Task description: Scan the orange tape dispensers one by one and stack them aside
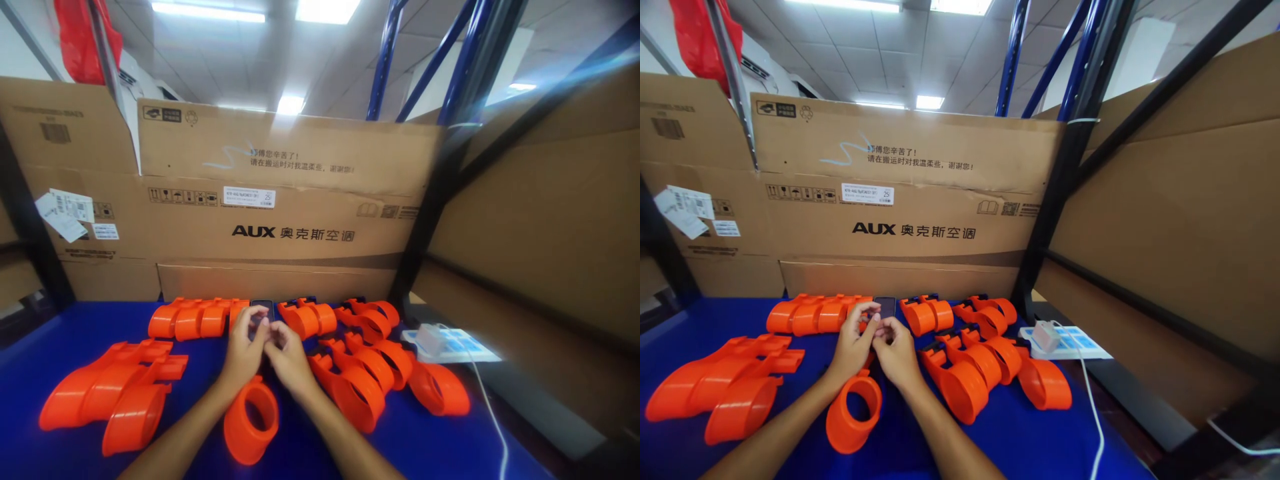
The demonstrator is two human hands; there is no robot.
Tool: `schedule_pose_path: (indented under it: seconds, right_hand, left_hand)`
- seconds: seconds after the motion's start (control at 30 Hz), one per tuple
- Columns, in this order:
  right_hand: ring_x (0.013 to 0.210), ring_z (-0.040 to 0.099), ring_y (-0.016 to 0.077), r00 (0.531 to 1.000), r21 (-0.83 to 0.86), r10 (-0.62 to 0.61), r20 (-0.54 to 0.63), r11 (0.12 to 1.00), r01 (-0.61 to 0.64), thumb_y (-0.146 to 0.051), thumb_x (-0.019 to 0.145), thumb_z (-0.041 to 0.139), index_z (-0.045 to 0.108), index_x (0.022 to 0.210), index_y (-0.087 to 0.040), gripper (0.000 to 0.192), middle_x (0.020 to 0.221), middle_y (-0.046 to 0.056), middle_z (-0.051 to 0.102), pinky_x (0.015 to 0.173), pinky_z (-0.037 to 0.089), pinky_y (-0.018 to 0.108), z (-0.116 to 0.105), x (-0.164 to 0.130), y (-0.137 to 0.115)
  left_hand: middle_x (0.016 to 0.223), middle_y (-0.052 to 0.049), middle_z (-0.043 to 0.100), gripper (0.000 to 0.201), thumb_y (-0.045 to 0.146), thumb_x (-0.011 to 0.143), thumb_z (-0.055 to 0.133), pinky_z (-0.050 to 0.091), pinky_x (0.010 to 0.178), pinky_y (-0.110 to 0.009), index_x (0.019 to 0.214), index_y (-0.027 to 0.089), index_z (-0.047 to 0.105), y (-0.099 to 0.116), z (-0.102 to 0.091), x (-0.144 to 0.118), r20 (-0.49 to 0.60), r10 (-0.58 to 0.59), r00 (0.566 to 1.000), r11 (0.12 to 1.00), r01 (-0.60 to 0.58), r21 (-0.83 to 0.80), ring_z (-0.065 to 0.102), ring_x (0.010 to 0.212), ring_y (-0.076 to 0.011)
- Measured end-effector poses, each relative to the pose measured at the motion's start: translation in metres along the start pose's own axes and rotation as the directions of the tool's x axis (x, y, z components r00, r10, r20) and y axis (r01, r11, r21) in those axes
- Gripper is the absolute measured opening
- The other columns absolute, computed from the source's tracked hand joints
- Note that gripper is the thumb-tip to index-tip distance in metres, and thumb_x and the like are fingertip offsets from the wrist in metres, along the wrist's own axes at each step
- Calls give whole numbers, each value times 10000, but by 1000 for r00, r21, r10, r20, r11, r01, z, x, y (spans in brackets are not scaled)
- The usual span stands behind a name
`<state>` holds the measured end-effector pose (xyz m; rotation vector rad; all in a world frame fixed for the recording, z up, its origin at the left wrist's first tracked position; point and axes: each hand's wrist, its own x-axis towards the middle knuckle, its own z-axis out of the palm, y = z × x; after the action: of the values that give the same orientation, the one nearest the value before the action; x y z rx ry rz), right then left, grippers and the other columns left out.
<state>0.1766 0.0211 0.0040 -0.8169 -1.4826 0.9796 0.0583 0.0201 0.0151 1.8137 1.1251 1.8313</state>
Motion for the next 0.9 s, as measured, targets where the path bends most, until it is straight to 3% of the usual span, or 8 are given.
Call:
schedule_pose_path:
  seconds: [0.13, 0.27, 0.4, 0.6, 0.73, 0.83, 0.9]
  right_hand:
    - [687, 581, 137, 990, -160, -11, 143, 987, 34, -80, 630, 587, 614, 993, -196, 382, 883, 3, 650, 593, 448, 223, -7, -5, 0]
    - [622, 539, 113, 979, -313, -31, 200, 945, 94, -64, 647, 567, 619, 993, -203, 376, 860, -5, 635, 548, 415, 210, -9, -10, -7]
    - [619, 543, 108, 982, -352, -24, 188, 932, 90, -39, 611, 539, 642, 980, -207, 417, 881, -4, 643, 552, 425, 209, -8, -11, -11]
    - [649, 590, 119, 998, -184, 46, 50, 982, -36, -80, 636, 564, 669, 1038, -189, 429, 918, 19, 674, 593, 469, 228, -12, -6, -10]
    - [787, 658, 162, 988, 144, 85, -130, 987, -67, -154, 689, 653, 659, 1110, -198, 424, 985, 48, 699, 723, 523, 278, -27, 3, -25]
    - [787, 684, 204, 966, 403, 162, -203, 913, -68, -273, 708, 751, 603, 1229, -231, 543, 956, 53, 721, 667, 540, 304, -38, 7, -36]
    - [724, 684, 207, 954, 482, 195, -227, 874, -64, -316, 691, 791, 586, 1262, -247, 610, 930, 48, 730, 608, 537, 305, -42, 7, -40]
  left_hand:
    - [1085, -79, 662, 229, 348, 931, 529, 483, 888, -393, 1096, 224, 628, -9, 0, 1, -13, -47, 999, 999, 47, -28, 622, 1014, -234]
    - [1074, -76, 669, 230, 360, 928, 540, 487, 876, -387, 1094, 229, 631, -13, 2, 2, -18, -67, 998, 996, 65, -61, 627, 993, -231]
    - [1067, -75, 668, 235, 384, 920, 553, 493, 855, -374, 1076, 228, 634, -13, -2, 3, -61, -87, 994, 991, 80, -110, 627, 987, -231]
    - [1072, -70, 664, 261, 411, 903, 583, 479, 907, -376, 1083, 226, 624, -1, -24, 11, -236, -151, 960, 973, 103, -204, 627, 1011, -232]
    - [1084, -61, 653, 280, 403, 905, 577, 472, 935, -373, 1126, 234, 607, 8, -40, 11, -288, -189, 939, 963, 120, -240, 618, 1035, -227]
    - [1078, -68, 649, 295, 389, 913, 565, 485, 918, -388, 1166, 240, 597, 20, -50, -2, -154, -191, 970, 972, 164, -171, 617, 1008, -233]
    - [1062, -77, 662, 270, 381, 927, 542, 504, 892, -409, 1151, 251, 618, 33, -57, -18, 107, -189, 976, 980, 195, -49, 629, 980, -246]
